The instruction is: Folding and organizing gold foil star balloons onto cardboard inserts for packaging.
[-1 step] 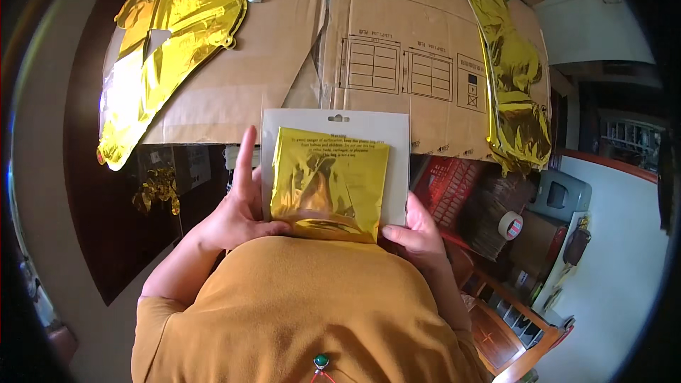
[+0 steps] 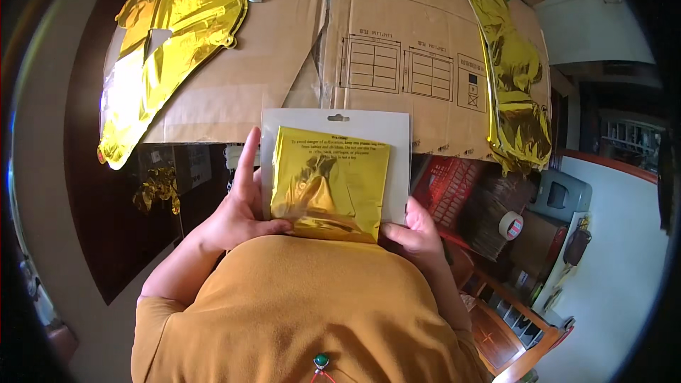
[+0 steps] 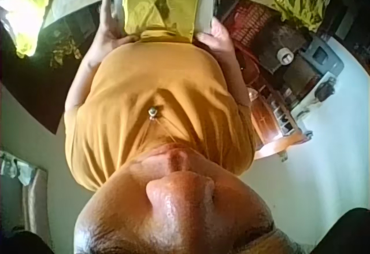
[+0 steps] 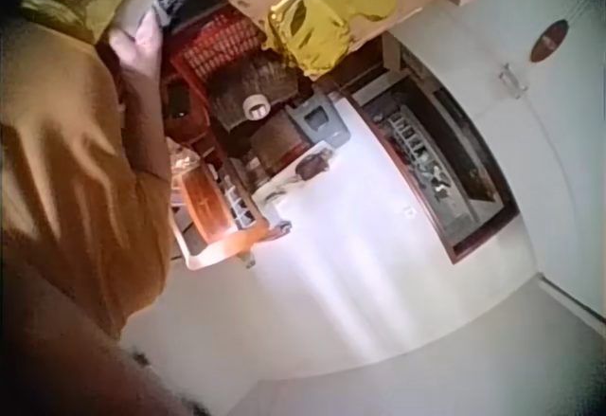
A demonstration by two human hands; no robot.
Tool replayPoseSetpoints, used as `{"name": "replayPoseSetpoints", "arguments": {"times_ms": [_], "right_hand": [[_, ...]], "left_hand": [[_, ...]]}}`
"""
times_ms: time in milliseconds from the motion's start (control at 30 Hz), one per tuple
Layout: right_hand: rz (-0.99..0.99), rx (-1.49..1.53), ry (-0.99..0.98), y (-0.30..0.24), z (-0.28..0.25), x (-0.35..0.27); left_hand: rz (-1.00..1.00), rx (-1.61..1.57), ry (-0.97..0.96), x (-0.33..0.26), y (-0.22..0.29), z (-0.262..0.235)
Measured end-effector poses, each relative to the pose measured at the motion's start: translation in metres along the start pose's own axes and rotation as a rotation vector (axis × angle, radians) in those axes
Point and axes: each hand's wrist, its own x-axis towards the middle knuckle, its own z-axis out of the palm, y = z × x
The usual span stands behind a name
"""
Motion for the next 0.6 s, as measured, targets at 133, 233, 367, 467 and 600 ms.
{"name": "replayPoseSetpoints", "arguments": {"times_ms": [133,233,367,467,600], "right_hand": [[-0.013,-0.072,0.082,0.005,-0.004,0.002],[0.083,0.074,0.14,-0.006,0.0,0.003],[-0.01,0.259,0.034,-0.013,0.009,0.006],[-0.037,0.251,0.091,0.004,-0.003,0.009],[-0.09,0.174,0.179,-0.004,-0.001,0.023]], "left_hand": [[-0.003,-0.007,0.041,0.001,-0.004,0.006],[0.063,-0.026,0.017,0.003,-0.004,0.012],[0.087,0.102,0.042,0.004,-0.004,0.012],[0.043,0.2,0.098,0.011,-0.007,0.006],[0.111,0.325,0.131,0.026,-0.007,0.008]]}}
